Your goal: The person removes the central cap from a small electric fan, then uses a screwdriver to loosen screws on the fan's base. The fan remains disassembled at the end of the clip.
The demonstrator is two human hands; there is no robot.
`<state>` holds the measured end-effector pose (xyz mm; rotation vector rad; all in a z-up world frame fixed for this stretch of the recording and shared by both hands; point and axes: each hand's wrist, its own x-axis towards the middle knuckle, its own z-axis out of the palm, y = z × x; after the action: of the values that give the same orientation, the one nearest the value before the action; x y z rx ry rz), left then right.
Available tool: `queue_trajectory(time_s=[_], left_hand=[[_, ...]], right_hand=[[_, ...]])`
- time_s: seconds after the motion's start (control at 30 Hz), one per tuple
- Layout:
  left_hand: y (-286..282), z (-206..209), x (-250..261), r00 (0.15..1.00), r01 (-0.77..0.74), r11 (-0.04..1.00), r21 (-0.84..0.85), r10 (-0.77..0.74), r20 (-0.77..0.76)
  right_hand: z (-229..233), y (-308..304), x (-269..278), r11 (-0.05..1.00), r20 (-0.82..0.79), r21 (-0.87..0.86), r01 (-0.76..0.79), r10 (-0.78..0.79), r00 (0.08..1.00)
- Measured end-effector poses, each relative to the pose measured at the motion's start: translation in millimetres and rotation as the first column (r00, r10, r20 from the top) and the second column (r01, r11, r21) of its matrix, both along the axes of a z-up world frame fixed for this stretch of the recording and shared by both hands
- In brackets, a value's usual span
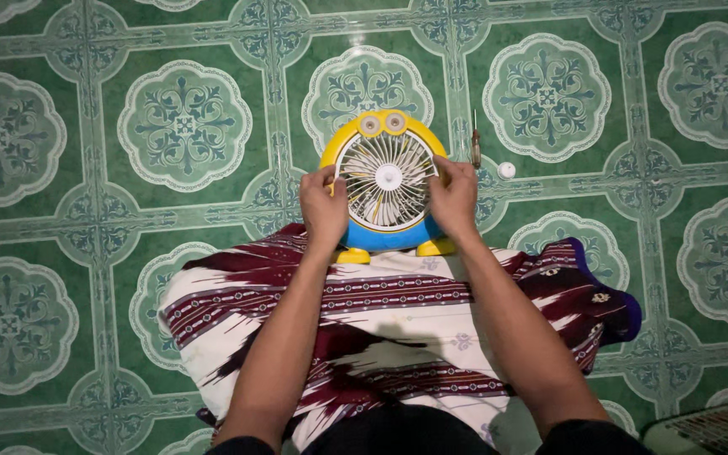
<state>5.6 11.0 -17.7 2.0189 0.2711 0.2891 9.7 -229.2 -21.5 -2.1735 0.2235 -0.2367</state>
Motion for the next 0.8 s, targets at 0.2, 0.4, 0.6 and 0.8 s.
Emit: queue_trajectory(time_s=[0.2, 0.4, 0.6, 0.8], left_hand=[[1.6, -13.4, 8.6, 0.996, -0.057, 0.990, -0.128, 0.048, -0.074], [3.4, -9.8, 9.2, 0.990, -0.053, 0.998, -0.019, 0.050, -0.134], [-2.6, 4.4, -1.3, 0.996, -0.073, 0.969, 0.237, 0.082, -0.029], [-3.7, 6.1, 9.6, 0.981, -0.045, 0.990, 0.130, 0.068, -0.181]], right_hand=[[-7.6, -2.3, 1.4, 1.000, 0.080, 0.019, -0.004, 0.002, 0.997], [-6.1, -3.1, -2.9, 0.992, 0.063, 0.125, -0.016, 0.009, 0.998], [-2.5, -5.1, -2.2, 0.993, -0.084, 0.102, 0.053, -0.044, 0.995], [1.3, -11.3, 5.7, 0.949, -0.168, 0.311, 0.043, 0.010, 0.986]])
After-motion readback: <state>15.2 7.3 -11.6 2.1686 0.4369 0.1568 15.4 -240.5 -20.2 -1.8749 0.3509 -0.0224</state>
